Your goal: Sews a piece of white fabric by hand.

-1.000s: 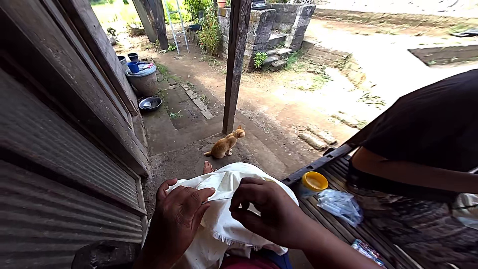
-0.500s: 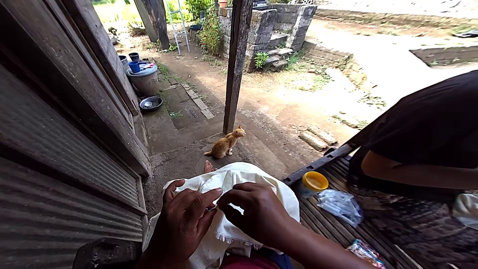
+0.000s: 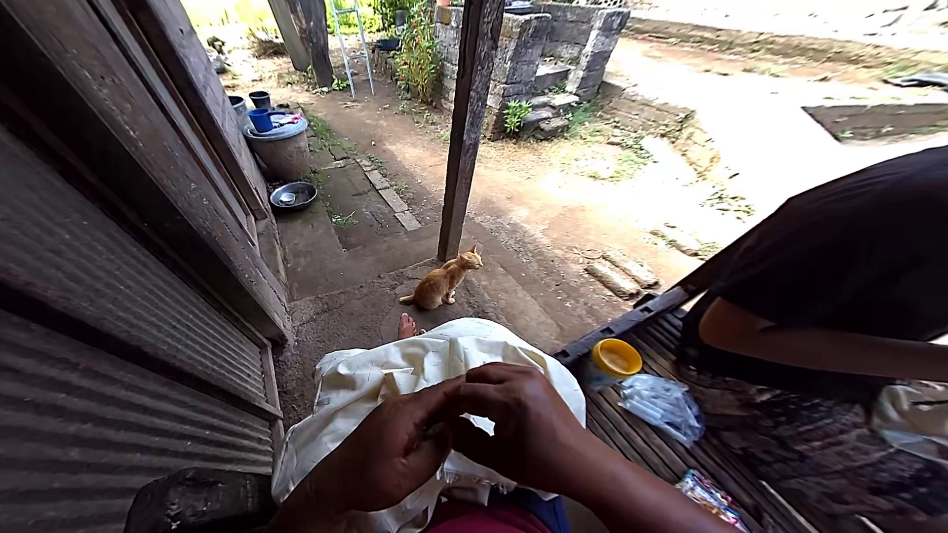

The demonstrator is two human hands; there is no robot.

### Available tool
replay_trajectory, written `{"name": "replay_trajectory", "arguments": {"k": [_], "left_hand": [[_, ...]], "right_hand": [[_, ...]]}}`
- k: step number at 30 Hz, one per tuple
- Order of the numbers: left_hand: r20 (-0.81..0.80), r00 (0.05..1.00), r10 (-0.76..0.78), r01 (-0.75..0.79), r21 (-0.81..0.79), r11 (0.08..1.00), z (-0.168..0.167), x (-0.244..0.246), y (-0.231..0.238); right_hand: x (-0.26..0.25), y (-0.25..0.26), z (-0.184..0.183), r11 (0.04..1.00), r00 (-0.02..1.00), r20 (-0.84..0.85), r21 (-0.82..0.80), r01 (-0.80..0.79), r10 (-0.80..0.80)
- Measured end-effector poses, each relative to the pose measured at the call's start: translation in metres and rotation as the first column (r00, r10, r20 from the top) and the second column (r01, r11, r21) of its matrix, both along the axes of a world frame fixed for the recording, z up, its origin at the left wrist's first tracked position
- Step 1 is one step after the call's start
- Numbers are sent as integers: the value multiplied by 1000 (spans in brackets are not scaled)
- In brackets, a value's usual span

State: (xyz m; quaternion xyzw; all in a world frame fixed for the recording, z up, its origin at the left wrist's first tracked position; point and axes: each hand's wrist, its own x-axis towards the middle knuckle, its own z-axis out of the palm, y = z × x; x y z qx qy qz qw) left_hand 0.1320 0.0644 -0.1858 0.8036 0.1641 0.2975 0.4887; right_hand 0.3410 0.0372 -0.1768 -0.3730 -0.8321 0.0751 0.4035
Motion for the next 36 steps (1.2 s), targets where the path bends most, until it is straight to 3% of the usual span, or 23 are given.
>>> {"name": "replay_trajectory", "arguments": {"k": [4,7,12,16,19,24,31,36], "left_hand": [[104,993,-63,89,-265,960,-12,-1,4],[158,987,-24,80,-357,931,-17,1,2],[110,992,56,-15,-345,938,-16,-1,-1],[50,986,156,-145,-186,972,-15,1,-2],[37,987,155,-149,-123,981,-16,0,-2],[6,990,141,-138,-184,973,-16,-1,-2],[80,992,97,-57,-401,914,-18,-3,0],[103,991,84,-33,-420,907,-17,-7,2]], "right_hand": [[5,0,-3,1000,1000,-13,21,17,-17],[5,0,-7,999,999,-25,40,24,-23],[3,1,-12,998,998,-51,50,36,-33],[1,0,-14,995,997,-47,75,64,-61],[1,0,-13,994,998,-29,86,61,-59],[2,0,-13,995,999,-9,93,46,-45],[3,1,-18,996,999,-29,85,35,-32],[13,11,-18,986,988,-48,87,-140,145]]}}
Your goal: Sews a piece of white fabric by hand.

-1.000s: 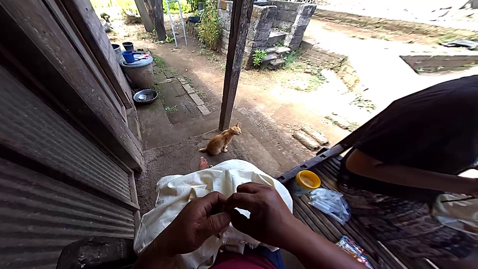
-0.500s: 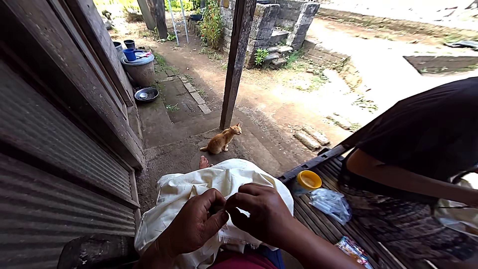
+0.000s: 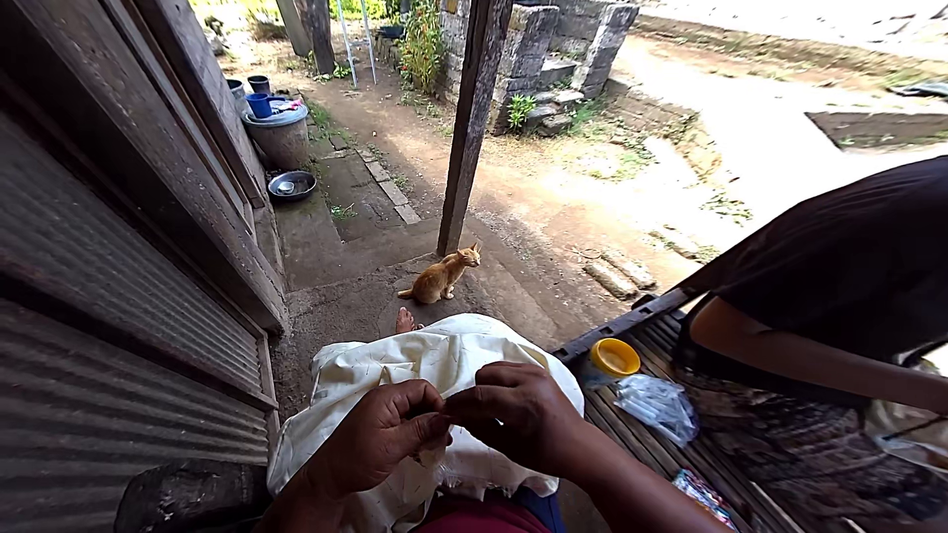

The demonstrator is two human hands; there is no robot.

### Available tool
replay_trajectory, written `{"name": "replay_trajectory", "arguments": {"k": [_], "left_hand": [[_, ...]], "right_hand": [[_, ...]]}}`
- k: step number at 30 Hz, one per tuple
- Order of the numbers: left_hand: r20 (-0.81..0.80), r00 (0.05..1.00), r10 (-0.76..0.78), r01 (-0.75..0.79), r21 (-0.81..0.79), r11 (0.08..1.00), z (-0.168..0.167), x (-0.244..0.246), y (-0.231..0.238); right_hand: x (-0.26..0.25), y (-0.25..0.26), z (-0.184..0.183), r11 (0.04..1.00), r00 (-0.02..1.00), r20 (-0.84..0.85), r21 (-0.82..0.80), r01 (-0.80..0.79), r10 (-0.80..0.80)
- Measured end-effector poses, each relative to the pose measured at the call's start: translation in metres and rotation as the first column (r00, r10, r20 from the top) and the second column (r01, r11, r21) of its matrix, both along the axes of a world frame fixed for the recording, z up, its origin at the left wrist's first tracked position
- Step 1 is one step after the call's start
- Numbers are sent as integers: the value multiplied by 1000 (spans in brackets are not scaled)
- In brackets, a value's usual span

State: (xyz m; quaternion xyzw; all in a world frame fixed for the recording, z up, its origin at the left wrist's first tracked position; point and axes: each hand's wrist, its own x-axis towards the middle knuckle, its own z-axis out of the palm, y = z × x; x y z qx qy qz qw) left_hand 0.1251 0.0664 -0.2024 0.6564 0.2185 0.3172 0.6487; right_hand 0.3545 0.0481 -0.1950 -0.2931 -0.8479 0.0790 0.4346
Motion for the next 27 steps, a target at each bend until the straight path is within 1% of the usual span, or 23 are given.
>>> {"name": "replay_trajectory", "arguments": {"k": [3,5,6,8,9,11,13,15,16,18,19,21,22,23,24,25,26,27], "left_hand": [[-7,999,-51,50,-9,999,0,0,0],[-20,998,-57,57,9,998,-2,1,-1],[-42,998,-40,42,51,998,-3,2,-1],[-104,994,44,-25,184,983,-4,5,-4],[-136,984,119,-78,271,959,-4,7,-6],[-148,945,291,-202,433,878,-6,10,-10],[-74,915,396,-315,480,819,-10,11,-11],[-8,901,433,-384,450,807,-11,8,-9],[13,891,453,-411,445,796,-11,6,-8],[14,855,518,-460,483,745,-11,4,-8],[7,836,549,-473,518,713,-11,4,-8],[-22,827,562,-442,593,673,-11,6,-8],[-43,841,540,-401,620,674,-10,7,-9],[-58,863,502,-356,635,686,-10,8,-11],[-60,880,470,-327,642,694,-10,11,-13],[-50,886,462,-325,645,692,-9,12,-14],[-33,879,475,-344,644,683,-9,12,-14],[-11,865,501,-376,645,665,-9,11,-13]], "right_hand": [[4,5,0,997,998,30,36,-63,62],[2,5,0,998,997,69,52,-37,34],[0,5,-1,998,997,79,58,-9,5],[-3,3,-3,997,996,82,61,40,-45],[-4,3,-5,996,995,75,62,60,-64],[-6,2,-8,994,994,51,57,90,-93],[-5,1,-10,996,997,-3,-24,82,-82],[-1,2,-13,984,995,-66,-167,63,-75],[1,3,-14,970,993,-65,-227,84,-101],[6,4,-16,952,992,8,-281,124,-127],[7,3,-15,958,995,57,-269,99,-86],[6,0,-6,981,991,118,-191,-43,66],[3,-1,-2,982,986,108,-158,-105,123],[1,-1,1,981,986,87,-151,-125,139],[-1,0,3,980,991,71,-175,-98,112],[-3,2,2,974,996,75,-225,-34,52],[-4,4,0,956,996,95,-292,30,-3],[-3,5,-2,937,993,118,-343,59,-19]]}}
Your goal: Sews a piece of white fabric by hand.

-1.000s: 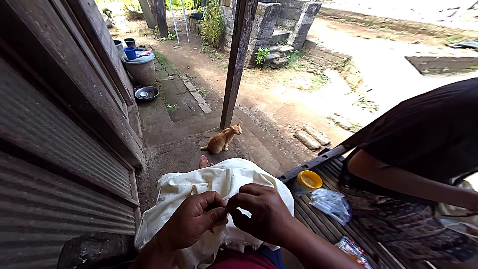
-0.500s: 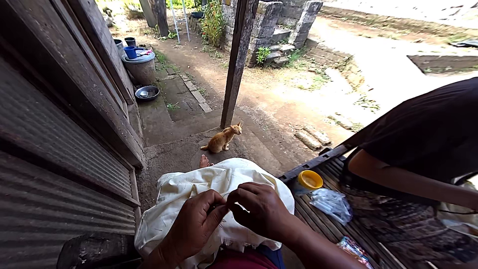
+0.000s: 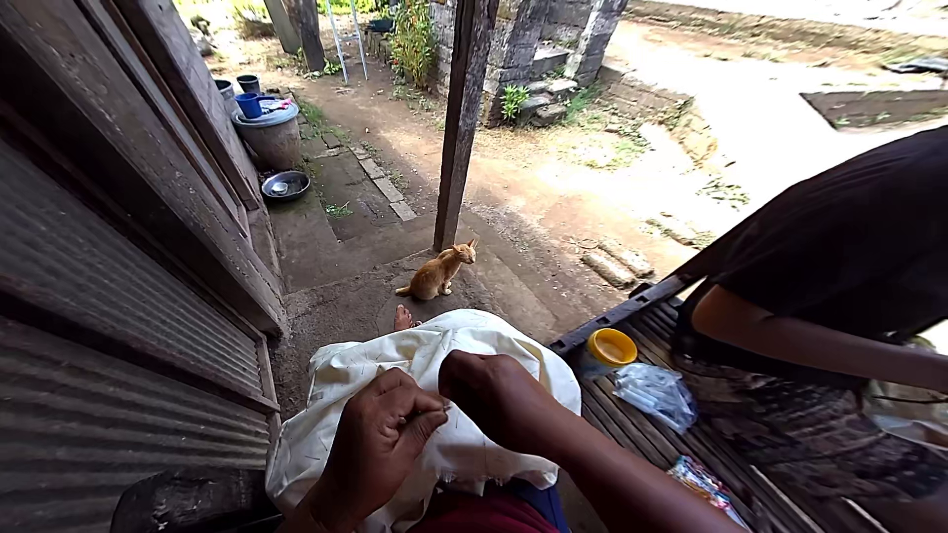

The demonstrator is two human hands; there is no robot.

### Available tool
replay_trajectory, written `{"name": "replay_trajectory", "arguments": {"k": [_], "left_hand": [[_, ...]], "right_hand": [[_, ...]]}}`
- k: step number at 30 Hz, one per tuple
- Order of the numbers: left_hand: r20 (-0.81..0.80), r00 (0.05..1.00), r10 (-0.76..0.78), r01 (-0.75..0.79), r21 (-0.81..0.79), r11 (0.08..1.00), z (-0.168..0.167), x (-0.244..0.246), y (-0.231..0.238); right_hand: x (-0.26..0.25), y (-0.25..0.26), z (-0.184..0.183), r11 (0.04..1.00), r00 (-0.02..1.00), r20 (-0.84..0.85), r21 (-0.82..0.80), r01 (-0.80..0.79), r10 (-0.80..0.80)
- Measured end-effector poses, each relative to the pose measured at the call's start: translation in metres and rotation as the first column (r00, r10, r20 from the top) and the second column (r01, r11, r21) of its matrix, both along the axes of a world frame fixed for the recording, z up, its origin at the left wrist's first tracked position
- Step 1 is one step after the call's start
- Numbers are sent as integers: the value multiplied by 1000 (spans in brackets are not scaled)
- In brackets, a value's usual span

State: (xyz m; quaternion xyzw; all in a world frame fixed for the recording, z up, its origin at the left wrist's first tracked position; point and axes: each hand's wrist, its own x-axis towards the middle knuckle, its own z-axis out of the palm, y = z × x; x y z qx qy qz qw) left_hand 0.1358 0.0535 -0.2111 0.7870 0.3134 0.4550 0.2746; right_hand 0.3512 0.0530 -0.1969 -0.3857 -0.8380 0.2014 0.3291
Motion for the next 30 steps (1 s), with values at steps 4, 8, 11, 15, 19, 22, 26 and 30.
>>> {"name": "replay_trajectory", "arguments": {"k": [4,8,11,15,19,22,26,30], "left_hand": [[-12,999,47,-46,31,998,-1,-5,3],[2,1000,-11,11,23,1000,-2,-1,0],[35,997,65,-67,47,997,0,-4,6],[-22,1000,-20,21,45,999,-3,0,2],[19,999,49,-50,54,997,-1,-4,8],[-28,1000,5,-4,44,999,-3,-3,5],[11,999,31,-32,62,998,-1,-3,6],[-41,999,10,-7,68,998,-3,-3,4]], "right_hand": [[1,-4,1,959,966,-24,132,-252,257],[-5,-3,3,992,999,2,119,41,-42],[0,-4,5,989,995,52,116,-91,86],[-5,-6,9,974,1000,-14,227,-11,14],[-1,-4,4,987,999,48,157,-19,12],[-5,-8,8,968,995,-2,235,-92,95],[-3,-3,5,986,997,44,159,57,-64],[-6,-9,9,974,999,1,222,-49,50]]}}
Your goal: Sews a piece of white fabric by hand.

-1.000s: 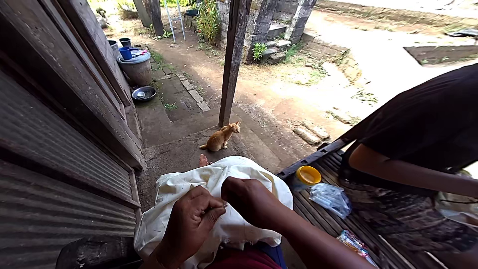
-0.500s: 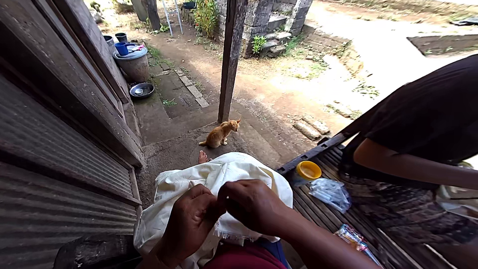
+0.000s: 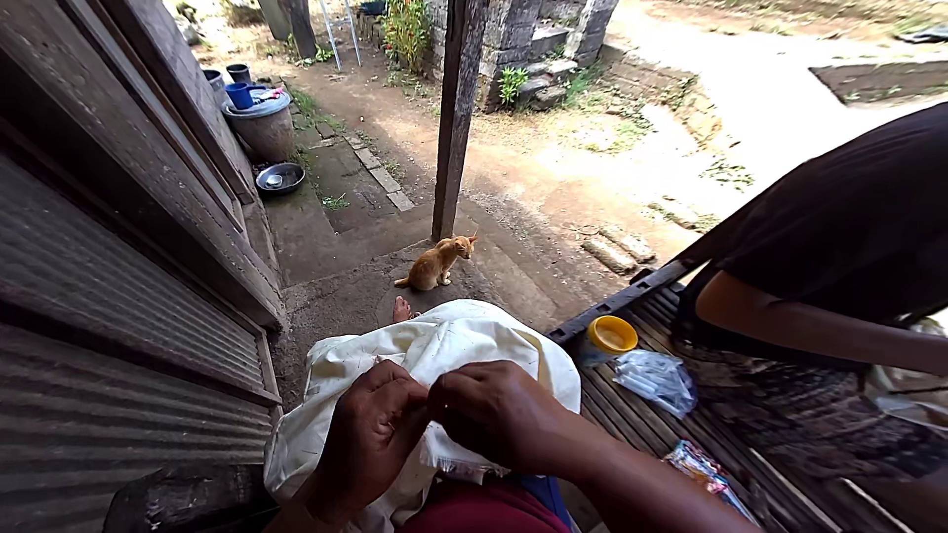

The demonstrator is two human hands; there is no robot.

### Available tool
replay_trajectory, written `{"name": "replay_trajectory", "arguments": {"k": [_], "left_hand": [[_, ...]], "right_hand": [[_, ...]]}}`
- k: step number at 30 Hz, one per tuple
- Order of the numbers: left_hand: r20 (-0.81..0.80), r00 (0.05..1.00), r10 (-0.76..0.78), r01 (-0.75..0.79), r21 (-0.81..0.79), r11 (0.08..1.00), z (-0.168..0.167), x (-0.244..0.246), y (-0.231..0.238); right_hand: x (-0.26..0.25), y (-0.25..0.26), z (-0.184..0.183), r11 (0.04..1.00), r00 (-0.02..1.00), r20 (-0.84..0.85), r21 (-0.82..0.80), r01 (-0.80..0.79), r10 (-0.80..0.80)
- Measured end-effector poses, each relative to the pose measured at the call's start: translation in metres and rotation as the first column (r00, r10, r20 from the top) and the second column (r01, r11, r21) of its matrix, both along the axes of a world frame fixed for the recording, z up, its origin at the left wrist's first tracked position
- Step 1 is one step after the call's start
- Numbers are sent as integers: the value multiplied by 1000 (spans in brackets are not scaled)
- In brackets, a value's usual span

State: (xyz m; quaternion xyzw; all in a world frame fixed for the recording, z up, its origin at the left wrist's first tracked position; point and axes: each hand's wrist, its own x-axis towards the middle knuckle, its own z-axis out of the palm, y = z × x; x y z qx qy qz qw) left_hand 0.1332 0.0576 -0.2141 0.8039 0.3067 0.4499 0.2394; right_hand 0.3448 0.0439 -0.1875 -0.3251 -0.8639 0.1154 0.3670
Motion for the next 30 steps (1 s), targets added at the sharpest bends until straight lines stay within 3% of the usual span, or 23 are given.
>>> {"name": "replay_trajectory", "arguments": {"k": [2,3,6,7,10,12,14,16,18,20,22,26,30], "left_hand": [[19,1000,4,-4,2,1000,1,1,0],[41,999,20,-21,6,1000,2,0,1],[43,999,26,-26,0,1000,2,-1,4],[23,1000,11,-11,-3,1000,0,0,2],[-6,999,37,-37,23,999,1,2,0],[15,996,86,-86,43,995,2,0,4],[-8,997,83,-82,39,996,1,0,3],[-24,999,39,-38,37,999,-1,2,0],[-6,999,51,-51,42,998,0,2,-1],[21,996,88,-89,44,995,0,1,2],[5,997,81,-81,39,996,-1,1,1],[20,998,60,-61,55,997,-1,2,-2],[14,997,82,-83,48,995,-3,1,0]], "right_hand": [[-1,3,-3,987,988,11,-42,157,-156],[1,4,-3,985,987,28,-69,160,-159],[3,2,1,999,999,19,-10,-42,42],[1,0,3,999,999,-1,18,-42,42],[-1,3,0,985,986,18,-33,167,-166],[3,3,0,993,994,54,-66,101,-98],[2,1,2,1000,999,40,12,-27,26],[-2,0,2,997,999,-6,53,53,-53],[-2,2,-1,984,984,8,-10,176,-176],[1,2,-2,994,994,35,-39,105,-104],[1,-1,2,999,1000,17,29,-18,18],[-2,-1,0,981,981,19,-22,194,-193],[0,-2,1,1000,1000,19,-9,5,-5]]}}
